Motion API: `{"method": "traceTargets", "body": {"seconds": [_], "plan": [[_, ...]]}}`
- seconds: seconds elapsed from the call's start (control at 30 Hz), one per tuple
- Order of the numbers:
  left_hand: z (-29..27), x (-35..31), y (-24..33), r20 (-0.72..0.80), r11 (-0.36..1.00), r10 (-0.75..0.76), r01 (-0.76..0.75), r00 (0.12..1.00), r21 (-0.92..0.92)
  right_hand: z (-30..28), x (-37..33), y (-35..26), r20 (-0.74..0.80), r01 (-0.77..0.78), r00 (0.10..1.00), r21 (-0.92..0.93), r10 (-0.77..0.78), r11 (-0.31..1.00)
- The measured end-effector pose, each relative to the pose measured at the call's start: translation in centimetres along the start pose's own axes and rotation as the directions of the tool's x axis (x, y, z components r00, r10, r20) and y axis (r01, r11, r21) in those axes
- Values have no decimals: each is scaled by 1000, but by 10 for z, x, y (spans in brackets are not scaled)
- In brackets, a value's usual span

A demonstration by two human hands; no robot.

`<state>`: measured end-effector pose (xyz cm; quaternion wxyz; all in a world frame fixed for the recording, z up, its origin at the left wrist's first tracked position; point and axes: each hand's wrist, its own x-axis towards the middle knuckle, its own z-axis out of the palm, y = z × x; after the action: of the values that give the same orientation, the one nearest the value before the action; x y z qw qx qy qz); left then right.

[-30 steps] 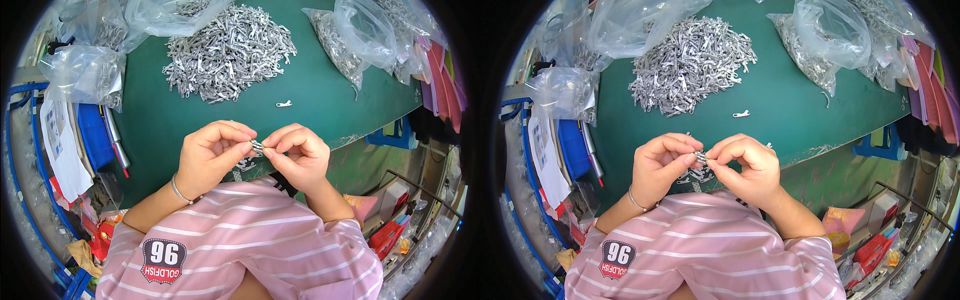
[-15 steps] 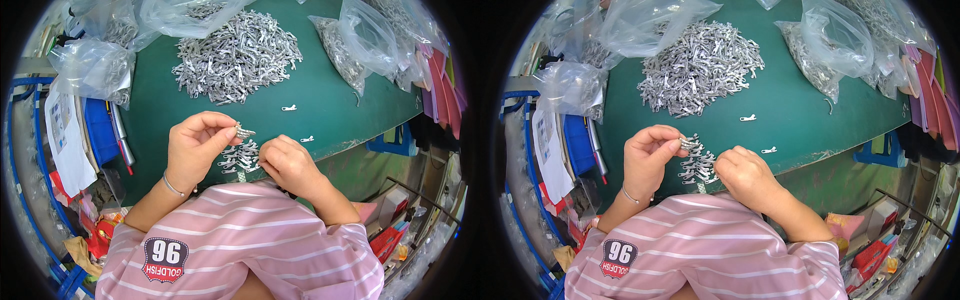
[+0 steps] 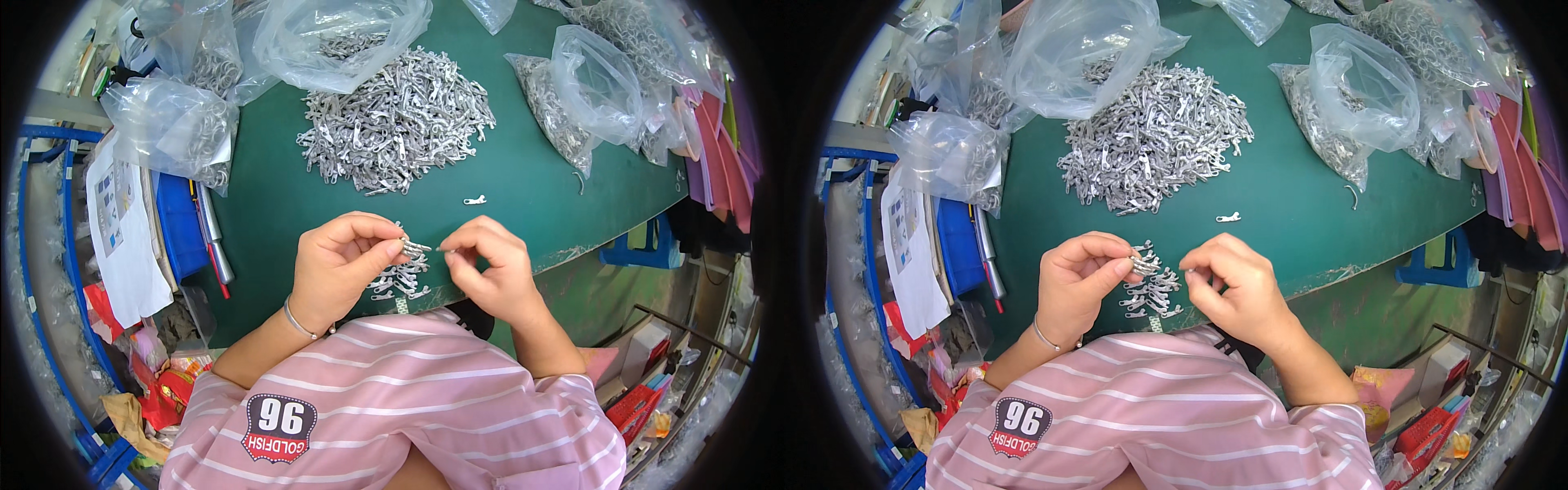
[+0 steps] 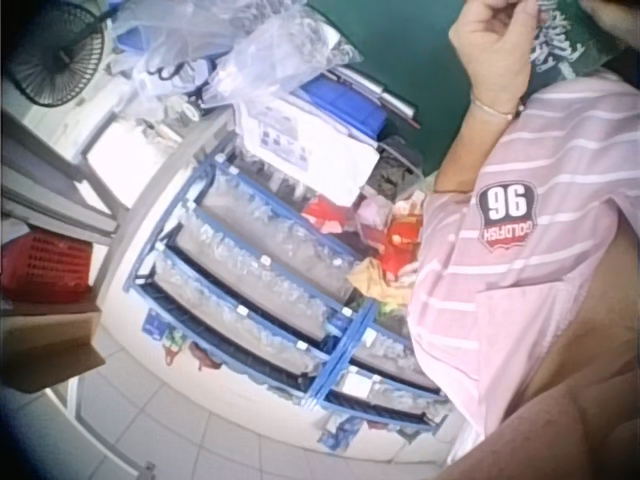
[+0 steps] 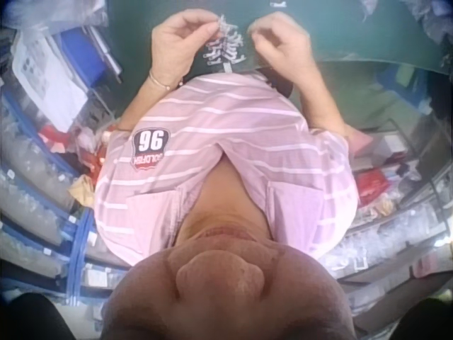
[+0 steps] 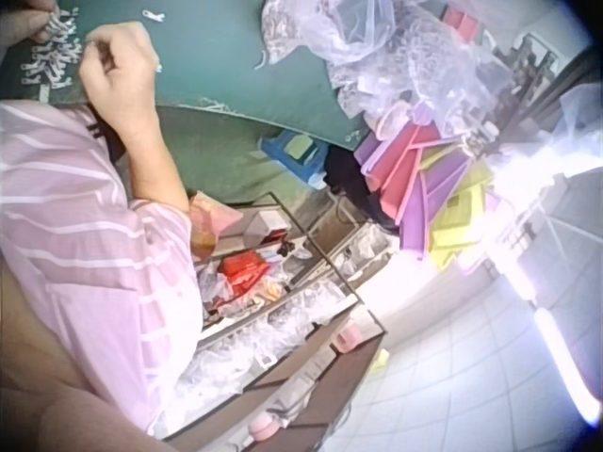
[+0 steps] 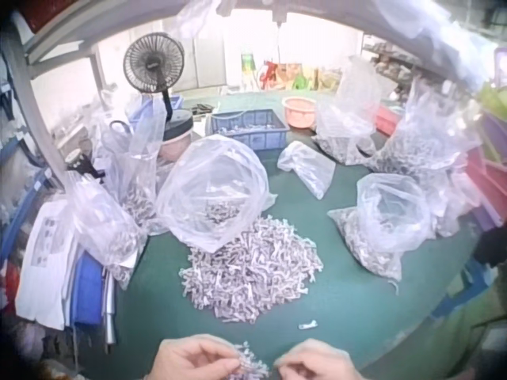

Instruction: The person sorts metal zipper pulls by hand on a green workstation table, picking them from a large central pile, arranging some in rows, and moving others into plastic bags.

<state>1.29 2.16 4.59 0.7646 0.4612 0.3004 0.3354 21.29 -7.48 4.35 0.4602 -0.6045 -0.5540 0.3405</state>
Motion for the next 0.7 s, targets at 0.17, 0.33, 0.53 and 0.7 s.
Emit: {"method": "traceTargets", "body": {"seconds": [0.17,0.33,0.53,0.7], "plan": [[4,-1,3,13,1000,-10,10,1000,29,11,2,0,-101,-80,983,517,153,852],[4,-2,5,52,999,1,-3,999,34,10,0,2,35,-170,978,714,208,679],[5,-4,3,105,998,-33,27,994,60,15,0,7,42,-158,978,792,205,590],[5,-4,2,111,997,-48,42,993,62,17,-2,4,78,-183,978,757,192,627]]}}
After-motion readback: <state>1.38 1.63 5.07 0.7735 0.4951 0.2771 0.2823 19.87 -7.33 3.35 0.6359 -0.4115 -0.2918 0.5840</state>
